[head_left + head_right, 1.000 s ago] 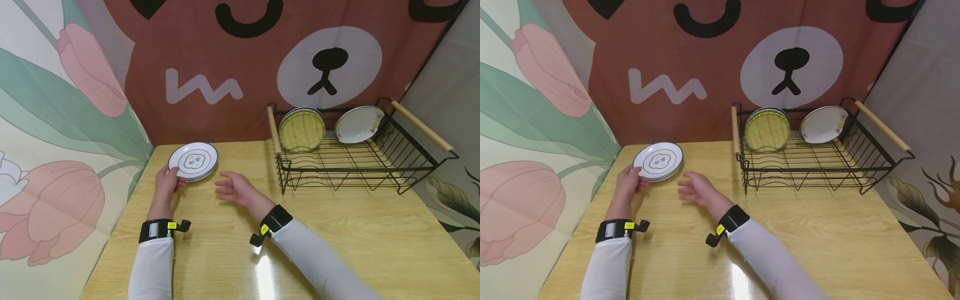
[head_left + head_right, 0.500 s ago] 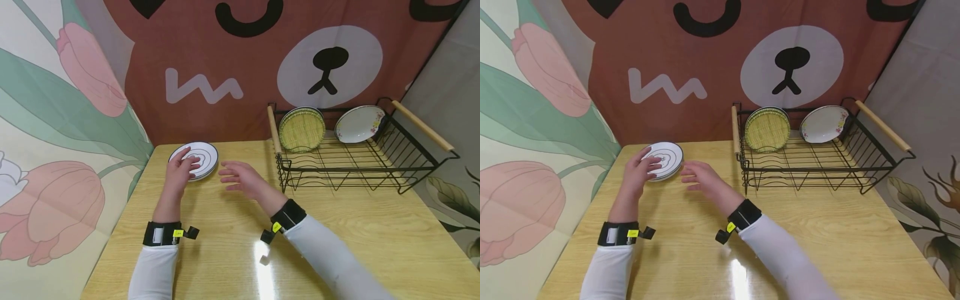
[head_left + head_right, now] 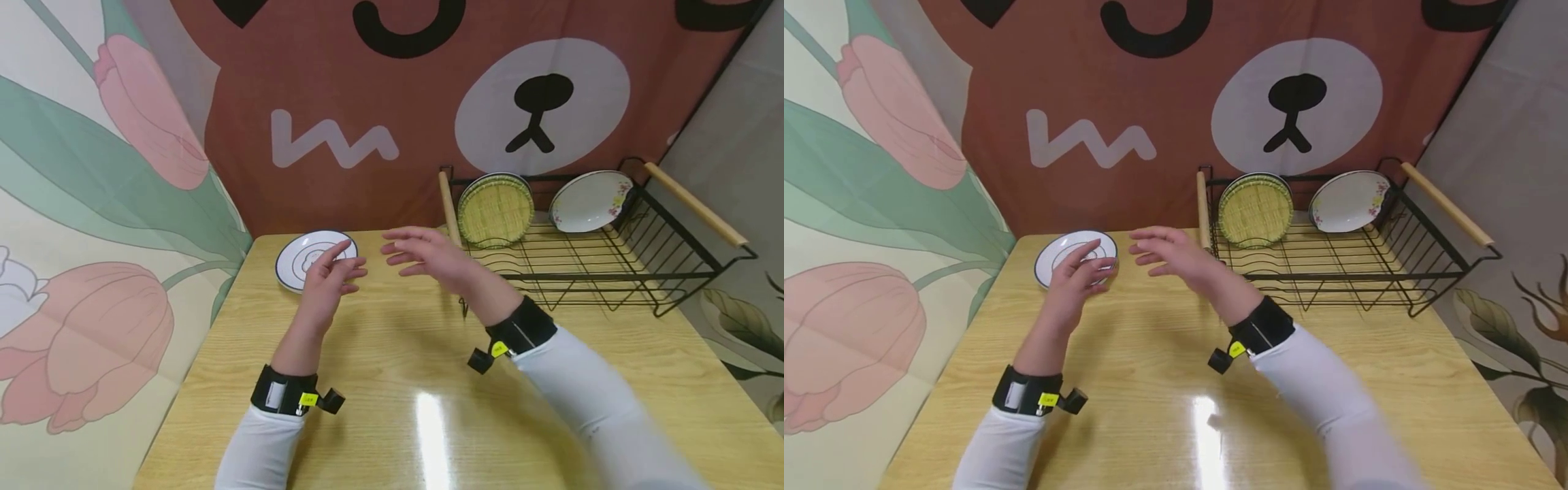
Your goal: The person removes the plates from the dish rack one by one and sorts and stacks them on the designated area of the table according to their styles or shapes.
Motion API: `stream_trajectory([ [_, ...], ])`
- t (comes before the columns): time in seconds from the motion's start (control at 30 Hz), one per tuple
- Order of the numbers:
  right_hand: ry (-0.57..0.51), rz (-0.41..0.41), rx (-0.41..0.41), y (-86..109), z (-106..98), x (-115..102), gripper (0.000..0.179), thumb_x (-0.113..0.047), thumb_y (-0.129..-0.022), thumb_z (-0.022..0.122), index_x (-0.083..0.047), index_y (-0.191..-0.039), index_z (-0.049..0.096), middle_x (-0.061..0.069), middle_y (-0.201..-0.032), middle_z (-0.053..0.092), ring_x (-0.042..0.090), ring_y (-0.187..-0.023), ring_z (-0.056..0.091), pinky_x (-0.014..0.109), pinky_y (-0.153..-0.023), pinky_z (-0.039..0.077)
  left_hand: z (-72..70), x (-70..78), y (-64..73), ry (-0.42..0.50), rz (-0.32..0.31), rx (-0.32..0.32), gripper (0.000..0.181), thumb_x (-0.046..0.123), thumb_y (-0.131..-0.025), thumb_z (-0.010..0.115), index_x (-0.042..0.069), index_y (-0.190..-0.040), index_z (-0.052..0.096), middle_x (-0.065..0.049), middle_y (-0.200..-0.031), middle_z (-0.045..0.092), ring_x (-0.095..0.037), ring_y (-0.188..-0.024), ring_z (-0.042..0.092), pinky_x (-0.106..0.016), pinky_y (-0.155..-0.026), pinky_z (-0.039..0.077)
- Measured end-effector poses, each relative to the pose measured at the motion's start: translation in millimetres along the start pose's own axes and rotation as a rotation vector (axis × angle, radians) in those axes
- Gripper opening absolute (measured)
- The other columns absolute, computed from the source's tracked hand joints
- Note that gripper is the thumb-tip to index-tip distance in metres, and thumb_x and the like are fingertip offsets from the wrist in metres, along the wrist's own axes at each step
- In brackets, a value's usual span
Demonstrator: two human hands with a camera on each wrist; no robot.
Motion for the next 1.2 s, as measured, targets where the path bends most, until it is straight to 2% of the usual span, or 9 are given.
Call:
stream_trajectory([
  [0.07,0.061,-0.04,-0.003,2.4,-12.4,-12.0,0.042,-0.028,-0.108,0.05,-0.013,-0.146,0.056,0.014,-0.139,0.065,0.036,-0.133,0.06,0.054,-0.11,0.049,6.6,-1.3,1.3,0.013,-0.006,-0.031,0.047,0.027,-0.106,0.054,0.02,-0.152,0.049,-0.021,-0.134,0.068,-0.034,-0.12,0.069,-0.04,-0.09,0.058],
  [0.2,0.153,-0.082,0.023,4.3,-40.2,-30.0,0.04,-0.026,-0.107,0.052,-0.012,-0.144,0.058,0.008,-0.129,0.071,0.03,-0.126,0.064,0.05,-0.108,0.051,17.9,-8.5,1.8,0.043,-0.055,-0.081,0.046,0.027,-0.106,0.052,0.021,-0.152,0.049,-0.019,-0.135,0.068,-0.034,-0.125,0.067,-0.041,-0.094,0.056],
  [0.3,0.217,-0.102,0.073,3.8,-62.8,-40.5,0.038,-0.024,-0.107,0.052,-0.01,-0.142,0.06,0.005,-0.123,0.074,0.026,-0.12,0.067,0.048,-0.105,0.053,24.4,-15.3,1.2,0.07,-0.097,-0.102,0.047,0.026,-0.106,0.052,0.021,-0.152,0.049,-0.018,-0.135,0.068,-0.031,-0.123,0.068,-0.038,-0.092,0.056],
  [0.37,0.276,-0.108,0.121,1.9,-79.3,-46.0,0.037,-0.025,-0.107,0.053,-0.01,-0.14,0.062,0.007,-0.124,0.074,0.028,-0.121,0.067,0.049,-0.105,0.053,28.6,-18.8,0.9,0.09,-0.112,-0.11,0.047,0.024,-0.105,0.053,0.021,-0.152,0.049,-0.02,-0.135,0.068,-0.03,-0.122,0.069,-0.037,-0.09,0.056],
  [0.57,0.434,-0.015,0.247,-7.3,-135.7,-48.7,0.045,-0.033,-0.108,0.05,-0.009,-0.146,0.055,0.019,-0.147,0.057,0.033,-0.137,0.054,0.056,-0.116,0.041,44.6,-29.2,3.8,0.135,-0.159,-0.154,0.047,0.022,-0.105,0.052,0.022,-0.152,0.048,-0.02,-0.137,0.067,-0.034,-0.125,0.067,-0.035,-0.088,0.058],
  [0.7,0.473,0.041,0.322,-14.8,-171.2,-44.0,0.049,-0.037,-0.108,0.048,-0.008,-0.148,0.053,0.021,-0.151,0.054,0.035,-0.139,0.051,0.056,-0.118,0.039,57.8,-35.2,7.9,0.196,-0.195,-0.197,0.049,0.022,-0.106,0.05,0.021,-0.154,0.045,-0.022,-0.141,0.064,-0.036,-0.126,0.066,-0.035,-0.088,0.059],
  [0.83,0.592,0.071,0.387,-21.5,-201.0,-40.2,0.053,-0.041,-0.108,0.046,-0.008,-0.149,0.052,0.02,-0.155,0.05,0.036,-0.141,0.048,0.055,-0.117,0.039,70.9,-42.2,11.7,0.255,-0.237,-0.241,0.05,0.023,-0.106,0.049,0.021,-0.156,0.043,-0.025,-0.145,0.059,-0.033,-0.125,0.067,-0.035,-0.089,0.06],
  [1.0,0.742,0.104,0.425,-27.5,-228.7,-39.1,0.057,-0.04,-0.107,0.045,-0.004,-0.151,0.049,0.023,-0.161,0.04,0.043,-0.145,0.042,0.06,-0.115,0.037,87.6,-50.7,16.4,0.293,-0.292,-0.3,0.051,0.024,-0.106,0.049,0.023,-0.156,0.042,-0.024,-0.15,0.054,-0.032,-0.128,0.065,-0.035,-0.09,0.06],
  [1.2,0.872,0.166,0.476,-35.3,-253.6,-32.5,0.056,-0.035,-0.105,0.047,-0.001,-0.149,0.049,0.029,-0.151,0.05,0.046,-0.136,0.05,0.06,-0.111,0.043,106.0,-57.7,25.9,0.328,-0.338,-0.333,0.054,0.024,-0.106,0.049,0.022,-0.159,0.038,-0.024,-0.152,0.053,-0.035,-0.13,0.064,-0.04,-0.094,0.06],
])
Point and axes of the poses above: each hand's wrist, its own y-axis away from the middle knuckle, its own z-axis out of the palm, x = y × z, the point moved 5 cm from there along -y, towards the middle knuckle
